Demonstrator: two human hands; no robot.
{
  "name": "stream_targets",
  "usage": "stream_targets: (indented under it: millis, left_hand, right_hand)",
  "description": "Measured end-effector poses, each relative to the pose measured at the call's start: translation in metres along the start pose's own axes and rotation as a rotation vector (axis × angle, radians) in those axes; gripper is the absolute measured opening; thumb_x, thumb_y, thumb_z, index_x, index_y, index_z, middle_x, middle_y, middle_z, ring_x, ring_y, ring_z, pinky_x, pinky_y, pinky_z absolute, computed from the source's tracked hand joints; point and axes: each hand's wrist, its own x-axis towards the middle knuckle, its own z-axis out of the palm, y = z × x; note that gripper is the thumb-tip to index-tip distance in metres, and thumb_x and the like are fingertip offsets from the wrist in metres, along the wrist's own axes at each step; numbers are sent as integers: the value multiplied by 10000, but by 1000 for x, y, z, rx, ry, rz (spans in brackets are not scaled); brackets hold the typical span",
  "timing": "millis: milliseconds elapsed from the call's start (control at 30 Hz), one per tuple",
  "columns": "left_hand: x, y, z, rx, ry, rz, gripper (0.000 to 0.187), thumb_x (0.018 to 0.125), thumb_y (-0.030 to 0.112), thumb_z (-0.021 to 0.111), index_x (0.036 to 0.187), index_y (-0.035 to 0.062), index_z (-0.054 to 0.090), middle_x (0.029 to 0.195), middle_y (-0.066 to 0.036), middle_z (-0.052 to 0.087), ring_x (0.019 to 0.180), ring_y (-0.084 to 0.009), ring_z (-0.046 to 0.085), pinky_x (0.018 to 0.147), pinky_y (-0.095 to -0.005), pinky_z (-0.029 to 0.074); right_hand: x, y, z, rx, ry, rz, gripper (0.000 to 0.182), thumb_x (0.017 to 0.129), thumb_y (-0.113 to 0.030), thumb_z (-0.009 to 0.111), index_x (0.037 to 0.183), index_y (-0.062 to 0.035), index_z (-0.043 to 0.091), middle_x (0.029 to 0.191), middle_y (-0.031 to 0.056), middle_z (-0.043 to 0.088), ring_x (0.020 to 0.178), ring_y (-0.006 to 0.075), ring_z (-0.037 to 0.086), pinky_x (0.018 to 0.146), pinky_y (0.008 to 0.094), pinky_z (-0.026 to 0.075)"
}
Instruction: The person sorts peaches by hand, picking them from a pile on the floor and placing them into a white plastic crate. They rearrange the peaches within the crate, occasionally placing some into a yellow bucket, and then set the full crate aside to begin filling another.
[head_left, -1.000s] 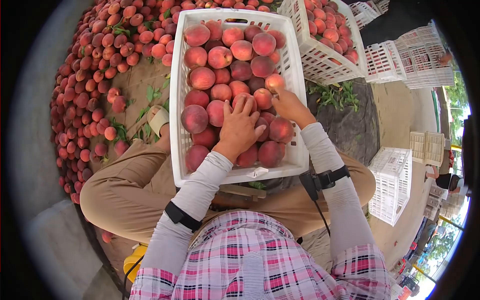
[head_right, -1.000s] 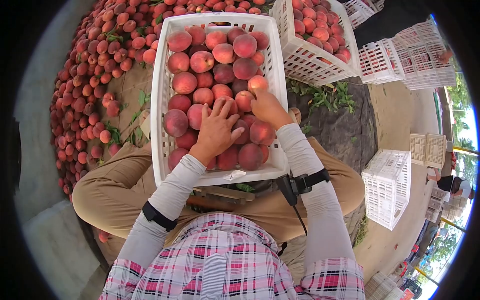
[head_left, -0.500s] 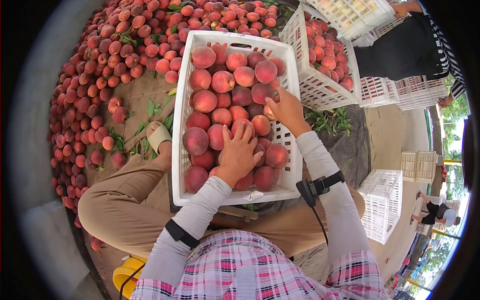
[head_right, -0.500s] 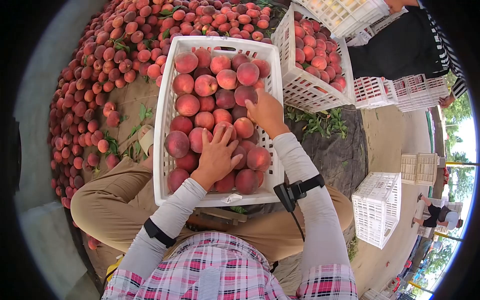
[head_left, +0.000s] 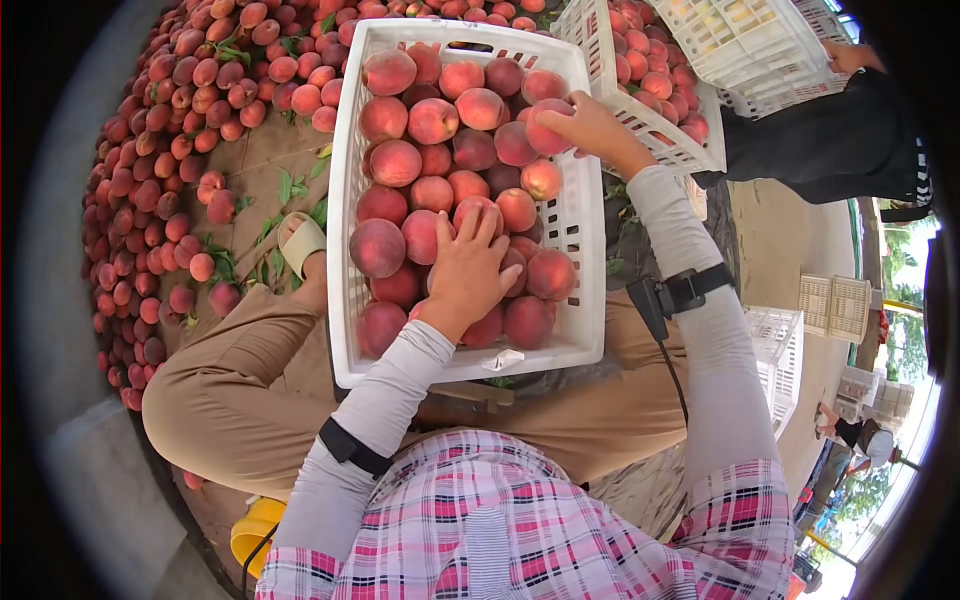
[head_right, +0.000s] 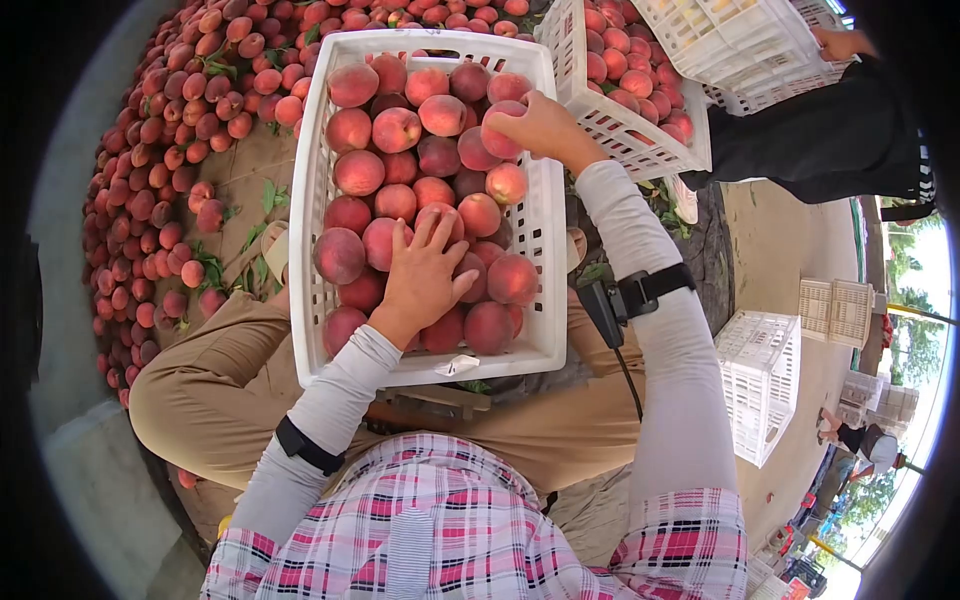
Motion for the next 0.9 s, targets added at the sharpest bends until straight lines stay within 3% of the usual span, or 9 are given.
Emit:
stream_targets:
  millis: [67, 200, 267, 333, 400, 500, 633, 800, 900]
  left_hand:
    - [2, 0, -2, -7, -8, -2, 445, 853, 431, 601, 1156, 115, 681, 1455, -139, 423, 1386, -317, 319, 1073, -627, 251]
    - [0, -2, 4, -7, 54, 13, 441, 853, 427, 597, 1147, 110, 684, 1449, -143, 429, 1377, -317, 329, 1072, -622, 255]
    - [1, -2, 2, -15, 43, 16, 436, 854, 424, 593, 1136, 105, 687, 1447, -145, 430, 1375, -320, 333, 1074, -619, 255]
    - [0, -2, 2, -9, 38, 9, 437, 855, 424, 590, 1136, 103, 687, 1444, -146, 433, 1375, -321, 334, 1074, -619, 256]
    - [0, -2, 3, -5, 37, 2, 438, 856, 423, 587, 1135, 102, 688, 1441, -147, 437, 1374, -323, 335, 1075, -619, 256]
    - [0, -3, 4, -2, 54, 6, 438, 858, 422, 582, 1136, 101, 687, 1437, -149, 442, 1377, -323, 333, 1075, -620, 256]
    - [0, -2, 2, -18, 45, 6, 440, 860, 423, 577, 1139, 101, 687, 1439, -146, 442, 1379, -321, 332, 1079, -622, 251]
    - [0, -3, 4, -17, 52, 2, 445, 862, 426, 575, 1146, 102, 685, 1448, -142, 435, 1388, -320, 326, 1082, -625, 245]
    - [-1, -2, 4, -31, 54, 2, 446, 862, 429, 576, 1143, 100, 685, 1452, -144, 431, 1390, -321, 325, 1082, -628, 245]
  right_hand:
    - [-23, -3, -18, 290, -346, 284, 704, 790, -571, 608, 1105, 59, 606, 928, 221, 681, 722, 269, 687, 615, 382, 551]
    - [-50, 1, -21, 373, -543, 461, 755, 825, -664, 519, 994, 62, 636, 777, 206, 671, 552, 230, 637, 480, 363, 510]
    - [-64, -17, -25, -133, -555, 450, 770, 855, -699, 457, 869, 46, 649, 682, 196, 648, 523, 231, 619, 447, 357, 475]
    - [-65, -16, -20, -192, -534, 441, 700, 901, -635, 454, 807, 30, 654, 594, 189, 606, 506, 252, 615, 525, 390, 505]
    - [-61, -2, -13, -265, -394, 123, 612, 921, -547, 462, 820, 24, 657, 665, 197, 635, 599, 286, 655, 640, 411, 528]
    - [-76, 7, -9, -307, -303, -184, 372, 860, -332, 637, 1000, 12, 626, 806, 149, 657, 716, 288, 663, 699, 389, 531]
    - [-95, 11, 7, -520, -401, -486, 544, 720, -212, 746, 1202, -36, 564, 1078, 156, 637, 1016, 341, 602, 887, 432, 488]
    - [-90, 26, 32, -571, -388, -583, 646, 672, -277, 758, 1227, -20, 551, 1059, 185, 628, 1026, 334, 610, 852, 426, 513]
    - [-78, 16, 31, -594, -539, -420, 788, 635, -290, 782, 1307, -19, 472, 1029, 182, 642, 987, 376, 609, 877, 448, 492]
